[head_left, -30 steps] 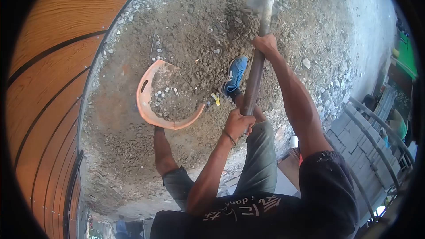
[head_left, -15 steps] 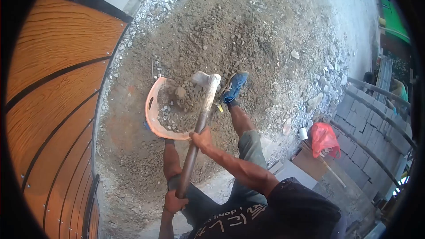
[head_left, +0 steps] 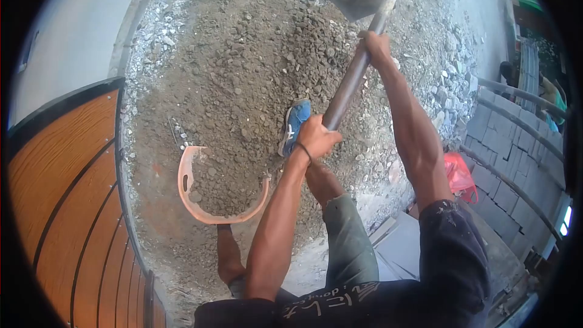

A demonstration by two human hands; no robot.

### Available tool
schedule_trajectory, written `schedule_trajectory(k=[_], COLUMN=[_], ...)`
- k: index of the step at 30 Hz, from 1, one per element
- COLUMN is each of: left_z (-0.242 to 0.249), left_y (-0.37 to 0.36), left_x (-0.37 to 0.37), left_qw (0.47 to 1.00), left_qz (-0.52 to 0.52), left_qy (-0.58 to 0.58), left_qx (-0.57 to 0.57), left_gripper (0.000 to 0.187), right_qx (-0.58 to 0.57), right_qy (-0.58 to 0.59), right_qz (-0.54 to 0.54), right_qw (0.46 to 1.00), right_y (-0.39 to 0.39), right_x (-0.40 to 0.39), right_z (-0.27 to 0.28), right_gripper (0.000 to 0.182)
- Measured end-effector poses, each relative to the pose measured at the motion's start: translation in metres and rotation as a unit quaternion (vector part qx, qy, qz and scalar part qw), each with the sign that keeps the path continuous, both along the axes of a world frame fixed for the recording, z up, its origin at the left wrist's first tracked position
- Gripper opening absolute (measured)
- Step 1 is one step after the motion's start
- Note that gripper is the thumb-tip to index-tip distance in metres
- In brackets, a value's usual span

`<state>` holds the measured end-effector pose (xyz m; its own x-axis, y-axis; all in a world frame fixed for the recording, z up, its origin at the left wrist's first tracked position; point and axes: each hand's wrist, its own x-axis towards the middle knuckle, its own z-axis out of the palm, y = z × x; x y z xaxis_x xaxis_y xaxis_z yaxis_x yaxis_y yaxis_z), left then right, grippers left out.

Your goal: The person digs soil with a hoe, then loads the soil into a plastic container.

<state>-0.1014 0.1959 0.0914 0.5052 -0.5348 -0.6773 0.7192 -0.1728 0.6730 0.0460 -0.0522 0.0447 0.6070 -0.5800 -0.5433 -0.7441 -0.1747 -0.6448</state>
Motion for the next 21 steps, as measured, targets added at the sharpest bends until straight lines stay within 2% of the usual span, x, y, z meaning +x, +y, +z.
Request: schedule_trajectory(k=[1,2,3,5,6,7,9,11,12,13,15,17,19,21], left_z=[-0.004,-0.006,-0.015,-0.031,-0.035,-0.026,-0.005,0.016,0.028,0.034,0.042,0.059,0.085,0.092], left_y=[-0.022,-0.035,-0.037,-0.032,-0.019,-0.009,0.009,0.043,0.060,0.076,0.108,0.117,0.139,0.165], left_x=[0.020,0.030,0.017,-0.008,-0.022,-0.044,-0.069,-0.085,-0.094,-0.104,-0.137,-0.169,-0.212,-0.238], left_qw=[1.000,0.999,0.999,0.991,0.994,0.994,0.965,0.961,0.956,0.957,0.977,0.983,0.985,0.978], left_qz=[0.010,0.019,0.016,0.082,0.068,0.059,0.159,0.169,0.174,0.180,0.107,0.094,0.089,0.100], left_qy=[0.017,0.034,0.049,0.097,0.079,0.089,0.194,0.210,0.228,0.219,0.187,0.153,0.131,0.163], left_qx=[0.006,0.009,0.011,-0.029,-0.030,-0.028,-0.075,-0.064,-0.058,-0.059,0.002,0.027,0.068,0.078], left_gripper=[0.019,0.017,0.017,0.012,0.011,0.011,0.017,0.016,0.015,0.015,0.016,0.016,0.016,0.012], right_qx=[-0.036,-0.071,-0.098,-0.148,-0.130,-0.164,-0.185,-0.155,-0.110,-0.127,-0.056,-0.026,0.071,-0.036], right_qy=[0.013,0.033,0.085,0.099,0.100,0.128,0.142,0.145,0.152,0.154,0.157,0.165,0.185,0.191], right_qz=[0.011,0.052,0.102,0.110,0.115,0.114,0.152,0.163,0.168,0.158,0.079,0.045,0.032,0.071], right_qw=[0.999,0.996,0.986,0.978,0.980,0.972,0.961,0.963,0.968,0.967,0.983,0.985,0.980,0.978], right_y=[-0.002,-0.021,-0.022,-0.011,0.017,0.025,0.056,0.081,0.098,0.105,0.119,0.132,0.154,0.194], right_x=[0.021,0.034,0.037,0.028,0.015,0.006,-0.018,-0.042,-0.056,-0.077,-0.125,-0.160,-0.200,-0.239], right_z=[0.009,-0.012,-0.021,-0.051,-0.035,-0.048,-0.040,-0.043,-0.027,-0.037,-0.054,-0.028,-0.014,-0.035], right_gripper=[0.029,0.034,0.036,0.034,0.037,0.037,0.038,0.041,0.043,0.043,0.044,0.043,0.022,0.030])
